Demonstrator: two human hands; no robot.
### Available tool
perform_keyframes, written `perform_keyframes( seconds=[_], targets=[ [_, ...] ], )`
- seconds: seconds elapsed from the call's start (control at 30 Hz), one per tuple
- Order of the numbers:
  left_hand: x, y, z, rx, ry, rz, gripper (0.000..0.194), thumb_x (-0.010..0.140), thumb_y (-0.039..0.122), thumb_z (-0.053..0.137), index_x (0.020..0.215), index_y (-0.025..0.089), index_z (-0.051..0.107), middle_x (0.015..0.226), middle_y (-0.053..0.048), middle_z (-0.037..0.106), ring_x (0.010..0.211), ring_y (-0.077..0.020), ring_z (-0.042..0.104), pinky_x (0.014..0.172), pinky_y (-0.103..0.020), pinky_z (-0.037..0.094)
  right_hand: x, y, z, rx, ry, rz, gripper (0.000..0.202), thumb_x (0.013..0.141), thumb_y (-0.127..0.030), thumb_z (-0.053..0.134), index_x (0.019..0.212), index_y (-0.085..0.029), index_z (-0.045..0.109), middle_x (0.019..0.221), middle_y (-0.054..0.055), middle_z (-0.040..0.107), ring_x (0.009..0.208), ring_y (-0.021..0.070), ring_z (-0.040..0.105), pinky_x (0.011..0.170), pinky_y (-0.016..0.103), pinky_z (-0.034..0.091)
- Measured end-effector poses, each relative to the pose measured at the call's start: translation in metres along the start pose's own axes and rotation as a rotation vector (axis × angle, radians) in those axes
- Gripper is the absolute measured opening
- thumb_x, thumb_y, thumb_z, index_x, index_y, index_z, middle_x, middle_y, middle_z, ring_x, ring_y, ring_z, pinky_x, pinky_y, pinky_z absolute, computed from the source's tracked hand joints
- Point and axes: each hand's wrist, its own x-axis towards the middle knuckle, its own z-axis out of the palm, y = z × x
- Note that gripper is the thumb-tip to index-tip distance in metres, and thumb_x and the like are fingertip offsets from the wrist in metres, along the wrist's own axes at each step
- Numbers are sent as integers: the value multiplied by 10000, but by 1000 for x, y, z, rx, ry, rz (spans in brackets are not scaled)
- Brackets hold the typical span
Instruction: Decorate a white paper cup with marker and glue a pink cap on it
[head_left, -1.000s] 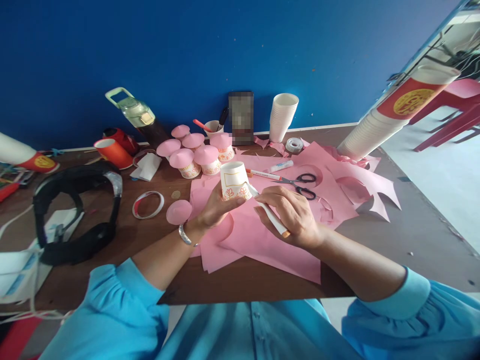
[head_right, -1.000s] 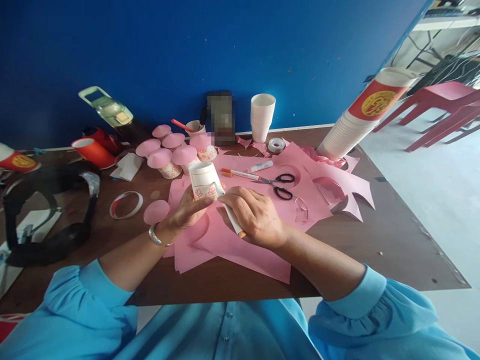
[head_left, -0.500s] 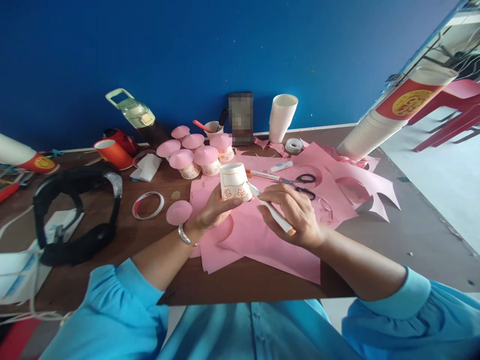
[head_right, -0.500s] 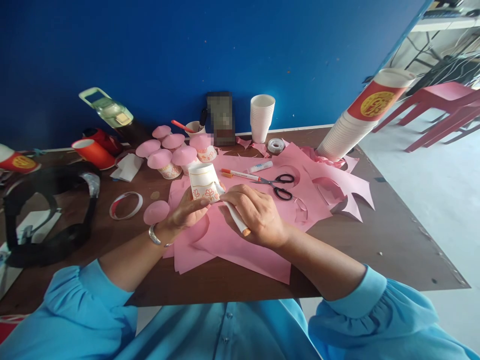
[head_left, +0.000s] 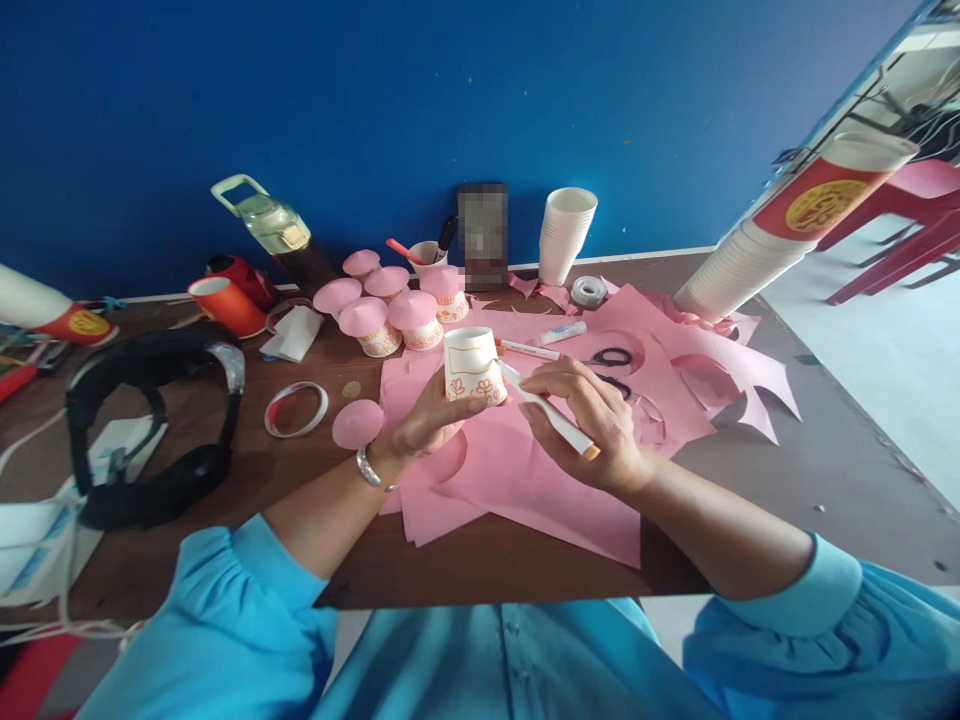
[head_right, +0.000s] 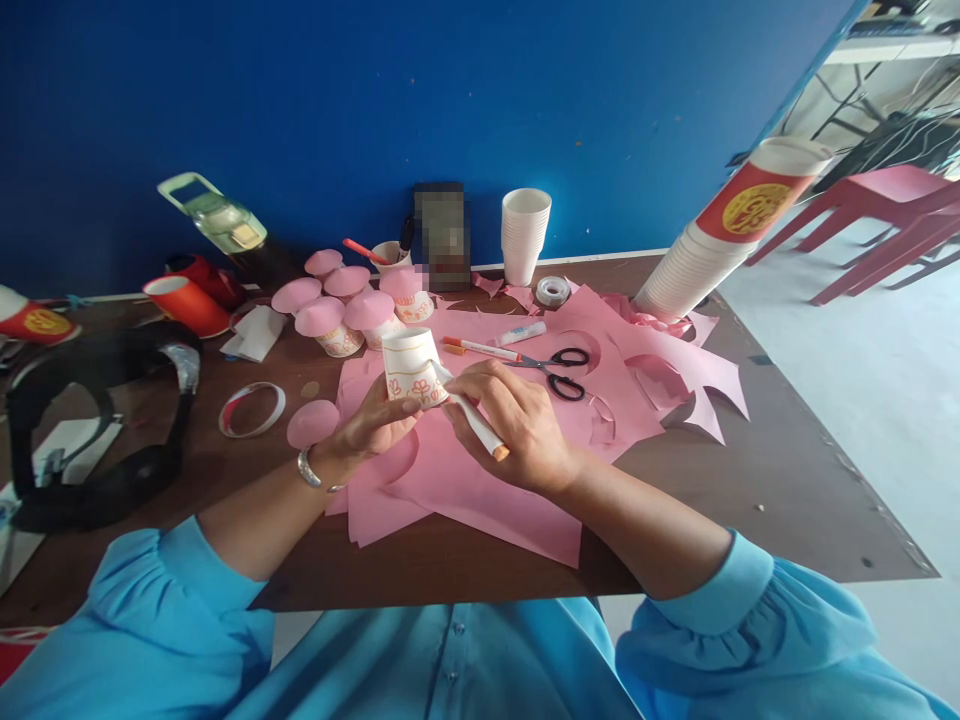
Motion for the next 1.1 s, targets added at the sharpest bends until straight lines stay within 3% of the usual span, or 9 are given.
perform_keyframes(
  seconds=[0.3, 0.57, 0.8, 0.9, 1.1],
  targets=[
    [1, 3, 2, 6, 7, -12, 297, 909, 387, 814, 1140, 232, 710, 1064, -52, 725, 1025, -248, 683, 959, -415, 563, 0, -1, -1, -26, -16, -12, 277, 963, -66, 627, 1199, -210, 618, 936, 50, 741, 810, 194, 731, 707, 326, 634],
    [4, 20, 12, 90, 20, -66, 334, 892, 466, 823, 1054, 211, 679, 991, -40, 680, 954, -233, 629, 894, -403, 510, 0, -2, -3, -106, -18, -85, 320, 957, -85, 641, 1255, -197, 615, 950, 66, 755, 833, 214, 748, 684, 331, 634],
    [4, 27, 17, 113, 51, -124, 397, 881, 498, 831, 1079, 207, 648, 1011, -43, 642, 966, -233, 604, 904, -422, 499, -5, -1, 0, -160, -46, -196, 224, 992, -157, 648, 1213, -186, 621, 912, 61, 727, 741, 182, 714, 619, 305, 610],
    [3, 28, 17, 146, 62, -152, 404, 867, 511, 841, 1014, 196, 634, 979, -44, 642, 927, -225, 592, 861, -406, 492, -4, 1, -1, -171, -44, -169, 224, 976, -128, 647, 1195, -170, 624, 908, 69, 735, 751, 188, 723, 627, 307, 606],
    [2, 29, 17, 147, 41, -184, 402, 863, 483, 852, 1072, 208, 645, 1009, -45, 653, 960, -239, 586, 877, -413, 488, -1, 2, -3, -171, -18, -121, 269, 963, -106, 643, 1220, -184, 624, 926, 64, 753, 781, 195, 746, 656, 306, 625]
  ],
)
